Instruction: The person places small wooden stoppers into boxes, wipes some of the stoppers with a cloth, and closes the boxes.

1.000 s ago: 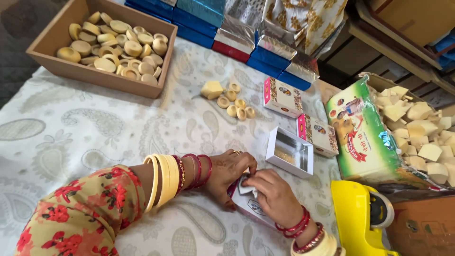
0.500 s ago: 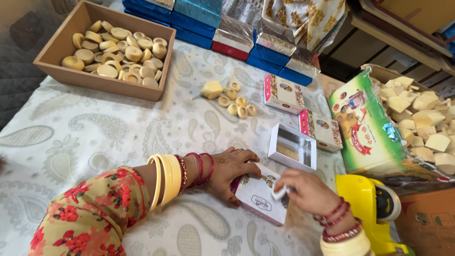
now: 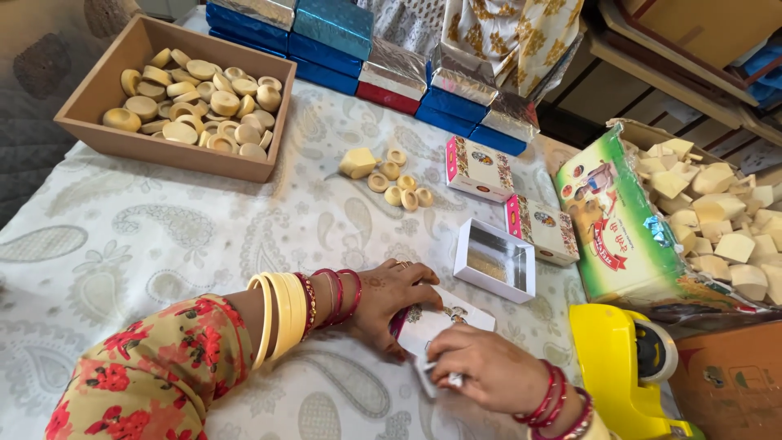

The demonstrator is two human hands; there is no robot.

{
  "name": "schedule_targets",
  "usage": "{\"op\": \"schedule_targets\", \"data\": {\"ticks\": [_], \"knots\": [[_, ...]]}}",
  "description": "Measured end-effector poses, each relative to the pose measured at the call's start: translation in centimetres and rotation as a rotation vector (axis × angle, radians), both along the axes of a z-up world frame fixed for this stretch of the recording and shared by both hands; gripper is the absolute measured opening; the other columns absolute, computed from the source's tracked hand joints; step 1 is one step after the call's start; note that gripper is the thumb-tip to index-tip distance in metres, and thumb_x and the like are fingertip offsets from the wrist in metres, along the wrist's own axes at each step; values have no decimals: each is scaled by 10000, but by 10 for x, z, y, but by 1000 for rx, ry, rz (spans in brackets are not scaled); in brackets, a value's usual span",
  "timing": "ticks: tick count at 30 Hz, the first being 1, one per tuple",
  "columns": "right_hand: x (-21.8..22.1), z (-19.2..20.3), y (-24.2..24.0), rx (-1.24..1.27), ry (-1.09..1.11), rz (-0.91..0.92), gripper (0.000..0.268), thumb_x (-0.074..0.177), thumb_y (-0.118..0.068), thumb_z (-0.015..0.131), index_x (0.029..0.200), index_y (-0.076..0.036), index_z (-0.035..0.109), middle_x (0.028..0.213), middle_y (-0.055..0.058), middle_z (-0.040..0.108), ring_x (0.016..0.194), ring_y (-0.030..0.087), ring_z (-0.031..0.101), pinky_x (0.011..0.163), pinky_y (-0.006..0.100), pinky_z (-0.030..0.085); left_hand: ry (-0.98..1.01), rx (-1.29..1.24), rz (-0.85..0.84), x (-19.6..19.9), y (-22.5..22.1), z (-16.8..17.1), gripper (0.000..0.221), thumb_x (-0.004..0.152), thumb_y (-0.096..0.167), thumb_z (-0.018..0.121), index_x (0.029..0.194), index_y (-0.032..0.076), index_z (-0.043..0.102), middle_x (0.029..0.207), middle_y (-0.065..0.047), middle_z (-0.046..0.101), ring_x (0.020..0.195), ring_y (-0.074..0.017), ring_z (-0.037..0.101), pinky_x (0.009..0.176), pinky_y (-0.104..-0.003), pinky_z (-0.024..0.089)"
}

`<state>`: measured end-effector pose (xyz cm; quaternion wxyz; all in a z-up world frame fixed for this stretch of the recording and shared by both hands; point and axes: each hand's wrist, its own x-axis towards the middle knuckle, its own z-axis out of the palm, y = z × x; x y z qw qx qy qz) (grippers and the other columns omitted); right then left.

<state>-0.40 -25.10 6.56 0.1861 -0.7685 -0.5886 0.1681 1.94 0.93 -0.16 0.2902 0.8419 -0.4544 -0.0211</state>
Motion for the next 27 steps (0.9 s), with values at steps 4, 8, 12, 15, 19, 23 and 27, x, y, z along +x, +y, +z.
{"op": "schedule_targets", "data": {"ticks": [4,8,12,15,19,23,27], "knots": [[25,11,-26,-209,77,-101,115,832,-90,747,946,-95,742,1060,63,704,1019,277,680,878,379,540,5,-29,1,2,0,-4,968,571,542,887,1397,156,562,1516,-222,404,1383,-440,429,1150,-545,300],[43,4,-51,-256,-206,-477,145,821,-69,688,944,-124,743,955,55,699,918,264,702,809,359,568,-24,-24,-6,4,-1,-7,969,579,549,896,1401,162,560,1506,-230,404,1388,-440,418,1144,-553,292],[10,19,-16,165,-251,-382,261,776,-18,654,1010,-99,735,1036,86,693,883,281,705,737,370,585,-34,-41,-9,7,-2,-15,999,546,541,923,1406,175,570,1502,-223,409,1413,-421,400,1148,-543,297],[-27,10,21,238,-339,-130,297,762,-18,658,1045,-94,707,1102,94,664,1007,311,660,846,396,553,24,-74,-32,15,-3,-21,1119,455,572,931,1421,161,542,1483,-177,443,1420,-393,407,1136,-546,301],[-40,-7,33,120,-342,-29,293,764,-61,696,1055,-72,672,1135,118,590,1065,336,583,907,416,507,77,-49,-34,17,-3,-20,1142,425,619,928,1407,171,555,1487,-153,449,1399,-392,409,1131,-538,308],[-18,-7,7,17,-273,-81,248,764,-21,685,1001,-94,676,1121,94,586,1063,309,577,900,395,501,23,-50,-27,14,-1,-19,1070,515,644,910,1406,160,570,1517,-179,430,1412,-397,408,1151,-539,302],[12,13,-24,-264,59,-189,136,804,-33,709,914,-112,724,993,51,628,986,247,643,863,362,520,45,-27,-10,9,-1,-11,1021,551,633,882,1396,152,568,1528,-192,413,1400,-379,430,1133,-528,315]]}}
